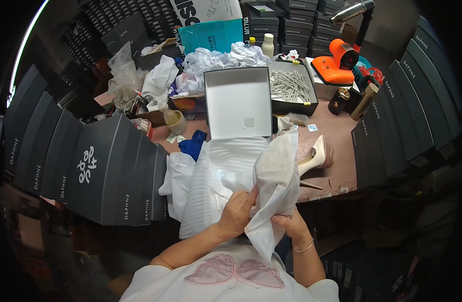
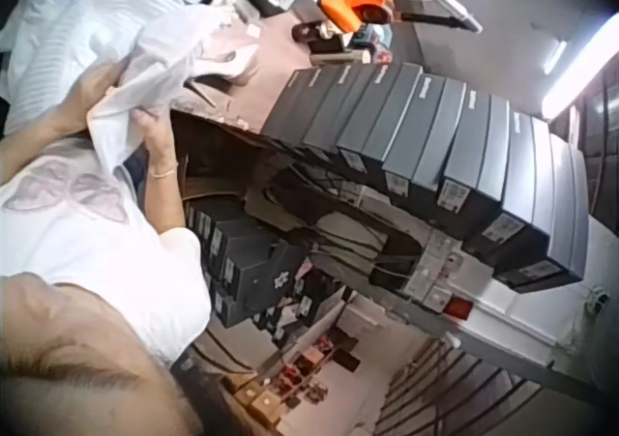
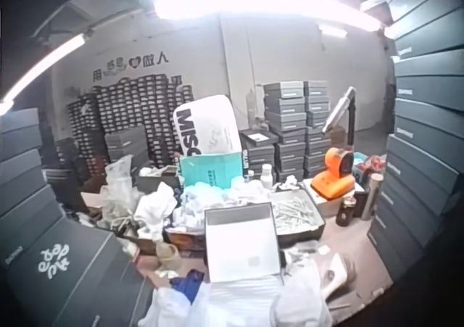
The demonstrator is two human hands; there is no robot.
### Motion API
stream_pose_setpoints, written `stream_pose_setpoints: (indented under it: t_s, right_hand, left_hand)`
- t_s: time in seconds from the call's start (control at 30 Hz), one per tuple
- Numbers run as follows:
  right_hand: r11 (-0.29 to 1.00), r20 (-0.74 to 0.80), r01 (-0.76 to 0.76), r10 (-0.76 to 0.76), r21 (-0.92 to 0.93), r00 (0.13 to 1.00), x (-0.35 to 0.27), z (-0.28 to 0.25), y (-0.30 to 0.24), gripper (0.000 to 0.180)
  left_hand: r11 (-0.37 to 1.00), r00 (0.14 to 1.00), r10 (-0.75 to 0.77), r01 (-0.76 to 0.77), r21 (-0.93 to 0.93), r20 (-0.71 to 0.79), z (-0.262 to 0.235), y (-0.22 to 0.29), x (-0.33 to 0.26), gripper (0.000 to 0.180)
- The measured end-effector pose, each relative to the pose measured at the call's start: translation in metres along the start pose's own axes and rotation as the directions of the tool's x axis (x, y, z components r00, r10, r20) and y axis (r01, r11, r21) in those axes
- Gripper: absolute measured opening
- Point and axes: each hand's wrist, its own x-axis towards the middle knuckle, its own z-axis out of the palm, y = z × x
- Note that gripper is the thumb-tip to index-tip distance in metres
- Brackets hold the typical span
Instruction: Cleaning and packing a pair of high-heeled shoes into a shoebox.
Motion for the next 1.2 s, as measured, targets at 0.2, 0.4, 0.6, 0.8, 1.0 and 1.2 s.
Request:
stream_pose_setpoints:
  t_s: [0.2,0.4,0.6,0.8,1.0,1.2]
  right_hand:
    - [0.984,-0.178,0.096,-0.068,0.152,0.982,-0.023,-0.018,-0.032,0.069]
    - [0.989,-0.269,0.073,-0.035,0.132,0.962,-0.023,-0.045,-0.012,0.079]
    - [0.975,-0.171,0.205,-0.188,0.09,0.967,-0.041,-0.056,-0.019,0.085]
    - [0.987,0.055,0.146,-0.142,-0.073,0.988,0.001,-0.054,-0.121,0.082]
    - [0.964,0.337,-0.25,0.266,-0.093,0.903,0.085,-0.004,-0.097,0.08]
    - [0.896,0.272,-0.389,0.437,-0.213,0.858,0.123,0.024,-0.008,0.074]
  left_hand:
    - [0.973,0.973,-0.218,0.223,-0.06,0.076,-0.015,-0.021,-0.002,0.087]
    - [0.597,0.489,-0.633,-0.185,0.781,0.6,0.015,-0.143,-0.026,0.033]
    - [0.775,0.705,-0.362,-0.136,0.617,0.61,-0.006,-0.151,0.029,0.008]
    - [0.974,0.982,0.169,-0.181,0.136,0.089,0.065,-0.052,0.14,0.01]
    - [0.957,0.405,0.288,-0.108,-0.268,0.868,0.127,0.038,0.028,0.033]
    - [0.797,0.423,0.223,0.44,-0.414,0.878,0.029,-0.007,-0.071,0.049]
